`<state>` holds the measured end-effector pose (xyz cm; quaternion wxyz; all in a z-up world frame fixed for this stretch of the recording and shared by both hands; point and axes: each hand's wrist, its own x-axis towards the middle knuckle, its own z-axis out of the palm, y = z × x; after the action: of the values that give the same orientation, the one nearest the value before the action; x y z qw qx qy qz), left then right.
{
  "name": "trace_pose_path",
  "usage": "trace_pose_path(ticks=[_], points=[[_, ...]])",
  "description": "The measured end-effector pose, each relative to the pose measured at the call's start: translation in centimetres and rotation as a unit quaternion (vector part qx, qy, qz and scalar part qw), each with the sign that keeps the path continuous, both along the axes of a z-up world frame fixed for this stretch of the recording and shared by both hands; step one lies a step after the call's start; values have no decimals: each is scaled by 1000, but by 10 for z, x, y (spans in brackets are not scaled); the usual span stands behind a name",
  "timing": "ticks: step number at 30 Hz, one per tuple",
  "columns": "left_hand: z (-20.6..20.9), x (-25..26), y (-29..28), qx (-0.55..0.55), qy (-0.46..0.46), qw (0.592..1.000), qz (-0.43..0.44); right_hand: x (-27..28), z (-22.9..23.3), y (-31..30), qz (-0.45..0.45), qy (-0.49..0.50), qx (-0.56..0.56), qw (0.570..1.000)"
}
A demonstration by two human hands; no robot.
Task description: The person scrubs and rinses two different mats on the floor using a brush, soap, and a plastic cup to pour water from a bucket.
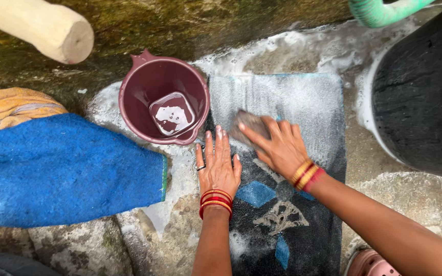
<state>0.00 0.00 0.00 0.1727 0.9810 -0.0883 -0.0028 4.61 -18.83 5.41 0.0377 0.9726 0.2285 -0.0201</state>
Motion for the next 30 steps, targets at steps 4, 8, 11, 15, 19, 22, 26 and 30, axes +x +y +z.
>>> trace_pose_path(ticks=[4,8,11,15,19,22,26,30], points=[[-6,1,1,-20,4,1000,1,20,-7,-17,32,18,-10,999],[-5,0,1,-19,18,1000,-4,95,-21,-4,-102,-57,-44,992],[-3,1,-1,-7,8,1000,0,97,-19,6,-143,-67,-41,987],[0,1,0,9,6,1000,-1,12,-3,-2,-23,-26,-12,999],[-2,1,-2,11,13,1000,-4,-4,-3,-17,38,26,-40,998],[-4,-1,-2,23,9,1000,-6,55,-14,-17,-30,-4,-62,998],[-11,0,-5,48,-13,999,-10,91,-18,8,-151,-94,-18,984],[-28,31,-12,84,3,996,-43,37,-6,-3,-107,-29,24,994]])
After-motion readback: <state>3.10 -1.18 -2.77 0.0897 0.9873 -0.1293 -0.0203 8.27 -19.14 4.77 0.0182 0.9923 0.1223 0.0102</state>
